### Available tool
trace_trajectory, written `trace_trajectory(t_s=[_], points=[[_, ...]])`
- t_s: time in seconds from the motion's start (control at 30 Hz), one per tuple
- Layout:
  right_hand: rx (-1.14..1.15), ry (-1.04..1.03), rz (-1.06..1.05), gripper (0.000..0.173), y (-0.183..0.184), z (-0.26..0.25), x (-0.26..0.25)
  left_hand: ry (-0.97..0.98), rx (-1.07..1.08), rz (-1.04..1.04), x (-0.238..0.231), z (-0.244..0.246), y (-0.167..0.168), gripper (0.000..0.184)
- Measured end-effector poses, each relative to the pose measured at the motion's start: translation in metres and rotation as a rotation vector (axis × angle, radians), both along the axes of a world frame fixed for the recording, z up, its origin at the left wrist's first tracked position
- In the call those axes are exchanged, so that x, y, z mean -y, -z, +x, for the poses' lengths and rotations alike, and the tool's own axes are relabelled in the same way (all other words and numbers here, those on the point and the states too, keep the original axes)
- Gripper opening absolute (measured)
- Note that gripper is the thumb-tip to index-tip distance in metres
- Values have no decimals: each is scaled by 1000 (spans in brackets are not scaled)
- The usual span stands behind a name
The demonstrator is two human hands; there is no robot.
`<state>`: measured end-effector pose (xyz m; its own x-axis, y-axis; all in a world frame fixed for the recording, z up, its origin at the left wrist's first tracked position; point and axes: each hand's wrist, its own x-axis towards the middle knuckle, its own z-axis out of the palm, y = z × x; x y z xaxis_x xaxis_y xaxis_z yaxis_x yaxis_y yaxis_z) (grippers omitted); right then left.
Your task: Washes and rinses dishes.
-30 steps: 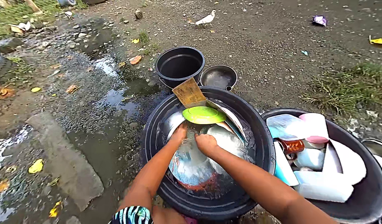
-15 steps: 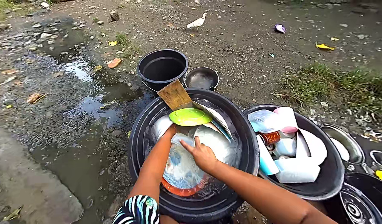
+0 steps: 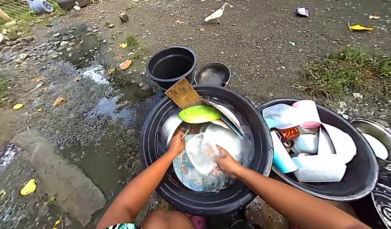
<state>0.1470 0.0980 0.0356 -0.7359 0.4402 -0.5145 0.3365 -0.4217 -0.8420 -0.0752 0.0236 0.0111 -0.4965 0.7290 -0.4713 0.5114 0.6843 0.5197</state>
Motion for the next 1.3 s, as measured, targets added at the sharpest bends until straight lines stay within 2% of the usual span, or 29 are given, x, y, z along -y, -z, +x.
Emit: trace_trajectory(t_s=[0.07,0.17,0.27,0.3,0.37,0.4,0.5,0.57,0.63,0.67,0.8,0.9,0.97,1.03,1.13,1.2,1.3], points=[[-115,121,-8,60,-8,-15,5,-32,7,53,10,12,-4,42],[-310,273,8,67,-7,-50,11,-43,-19,150,22,28,2,65],[-474,285,474,49,2,-80,9,31,-162,144,19,35,20,52],[-496,295,650,44,4,-87,8,71,-181,68,14,38,9,50],[-498,268,928,37,7,-89,1,189,-162,-140,6,37,-16,50],[-464,210,1001,39,7,-84,-2,229,-184,-122,5,34,-13,49],[-194,-71,1040,50,10,-51,-14,185,-140,60,2,15,38,51],[88,-305,994,60,7,-30,-19,160,-72,67,-7,4,41,51],[360,-540,938,62,-3,-24,-19,195,-38,-100,-19,-3,27,56],[463,-638,927,61,-9,-27,-16,193,-21,-121,-22,-6,25,56],[664,-864,915,54,-15,-53,6,70,10,39,-25,-13,25,52],[656,-843,907,54,-2,-56,10,-5,44,215,-18,-16,30,49],[620,-833,877,52,2,-51,12,20,3,220,-14,-13,29,55],[579,-804,782,51,4,-45,13,86,-57,212,-11,-6,25,59],[465,-681,518,38,16,-35,9,160,-44,226,-3,3,10,45],[413,-615,271,29,24,-28,6,81,54,283,6,4,0,36],[240,-440,36,23,21,-22,6,-247,252,451,21,6,-7,34]])
